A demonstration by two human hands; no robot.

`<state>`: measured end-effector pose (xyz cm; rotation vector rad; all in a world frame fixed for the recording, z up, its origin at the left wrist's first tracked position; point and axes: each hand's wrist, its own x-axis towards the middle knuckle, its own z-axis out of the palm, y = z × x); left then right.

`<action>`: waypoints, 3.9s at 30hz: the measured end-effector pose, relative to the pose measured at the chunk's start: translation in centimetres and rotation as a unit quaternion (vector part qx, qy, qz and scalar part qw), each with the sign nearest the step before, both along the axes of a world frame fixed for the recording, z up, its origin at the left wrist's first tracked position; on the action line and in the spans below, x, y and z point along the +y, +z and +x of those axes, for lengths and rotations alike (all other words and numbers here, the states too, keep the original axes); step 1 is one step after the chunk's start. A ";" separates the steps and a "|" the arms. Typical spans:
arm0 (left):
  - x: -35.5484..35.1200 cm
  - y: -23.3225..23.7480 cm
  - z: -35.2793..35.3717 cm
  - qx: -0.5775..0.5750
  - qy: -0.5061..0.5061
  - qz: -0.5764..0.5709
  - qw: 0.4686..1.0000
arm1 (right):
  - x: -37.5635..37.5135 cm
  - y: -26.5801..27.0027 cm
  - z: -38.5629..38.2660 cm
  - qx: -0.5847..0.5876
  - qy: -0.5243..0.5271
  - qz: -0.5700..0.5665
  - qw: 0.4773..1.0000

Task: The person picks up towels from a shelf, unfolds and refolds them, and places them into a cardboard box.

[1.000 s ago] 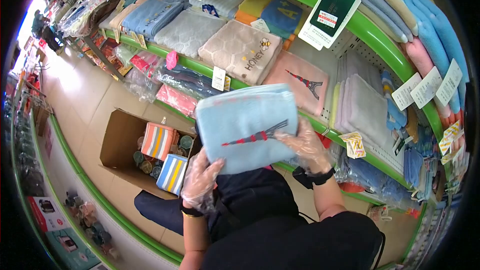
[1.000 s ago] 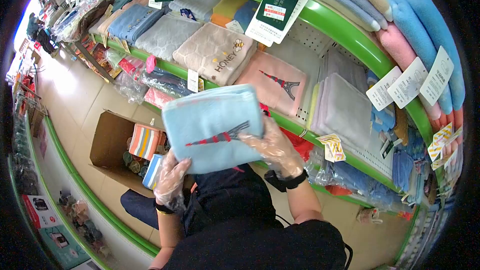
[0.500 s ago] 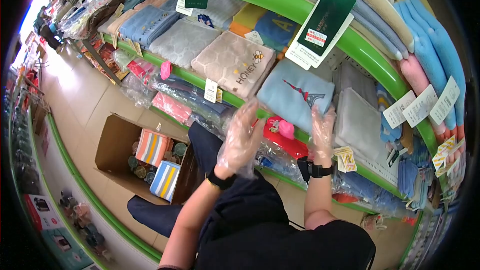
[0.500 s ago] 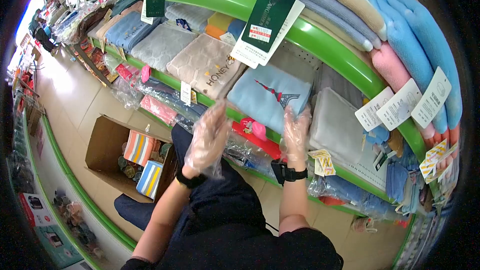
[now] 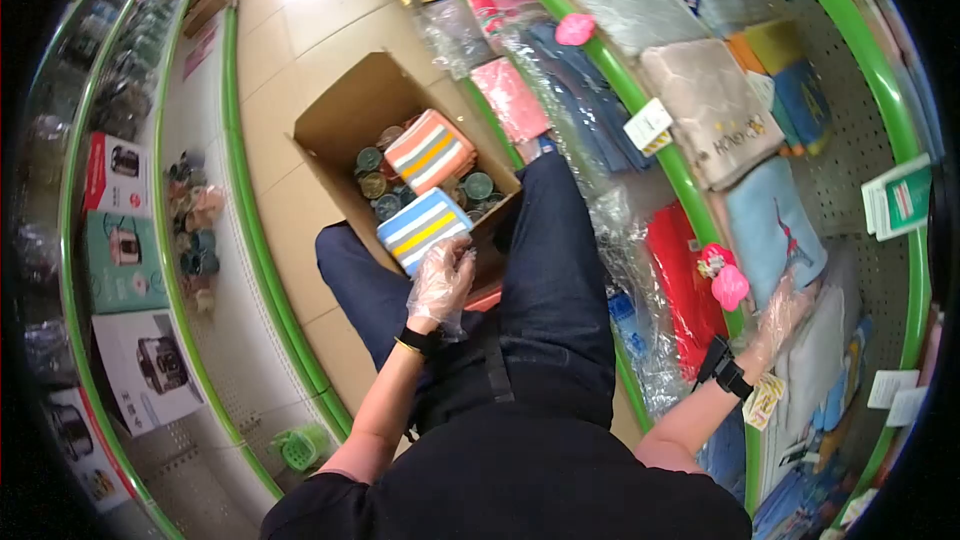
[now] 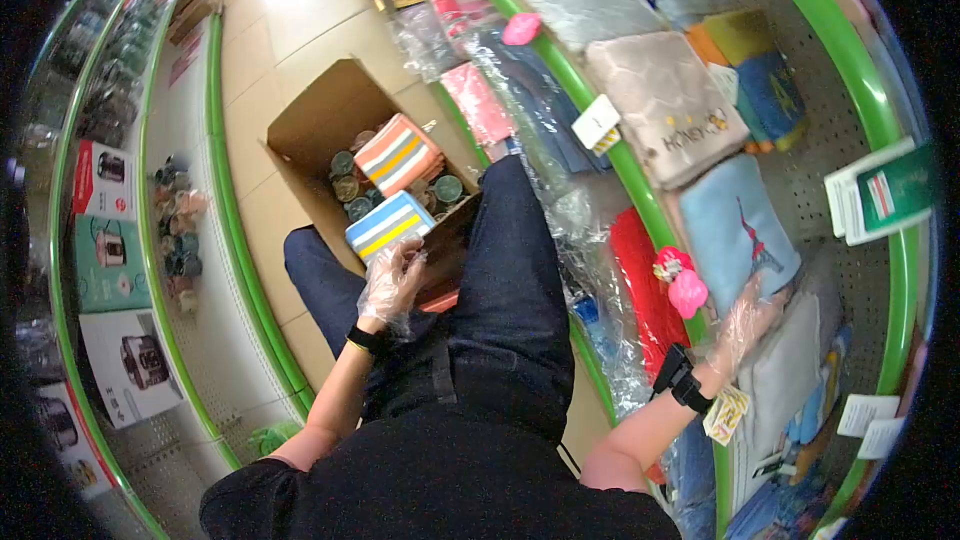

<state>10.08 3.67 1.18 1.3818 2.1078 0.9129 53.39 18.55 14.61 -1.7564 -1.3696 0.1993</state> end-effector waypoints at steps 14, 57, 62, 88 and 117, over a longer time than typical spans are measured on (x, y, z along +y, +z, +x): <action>-0.6 -3.0 -3.6 -0.036 0.056 0.016 0.998 | 1.5 3.0 -5.1 -0.356 -0.013 0.007 0.934; 0.3 -9.5 -2.7 -0.111 0.117 -0.086 0.983 | -3.9 0.3 0.2 -0.097 0.103 0.238 0.961; 0.6 -8.0 -2.4 -0.160 0.128 -0.044 0.978 | -5.9 0.8 -3.1 0.138 0.183 0.165 0.959; -3.0 5.1 -2.2 -0.609 0.116 0.062 0.782 | -3.2 -5.6 -25.1 0.340 0.538 -0.445 0.630; -2.6 7.8 -1.5 -0.655 0.213 0.088 0.719 | -3.6 -5.6 -26.5 0.340 0.427 -0.303 0.781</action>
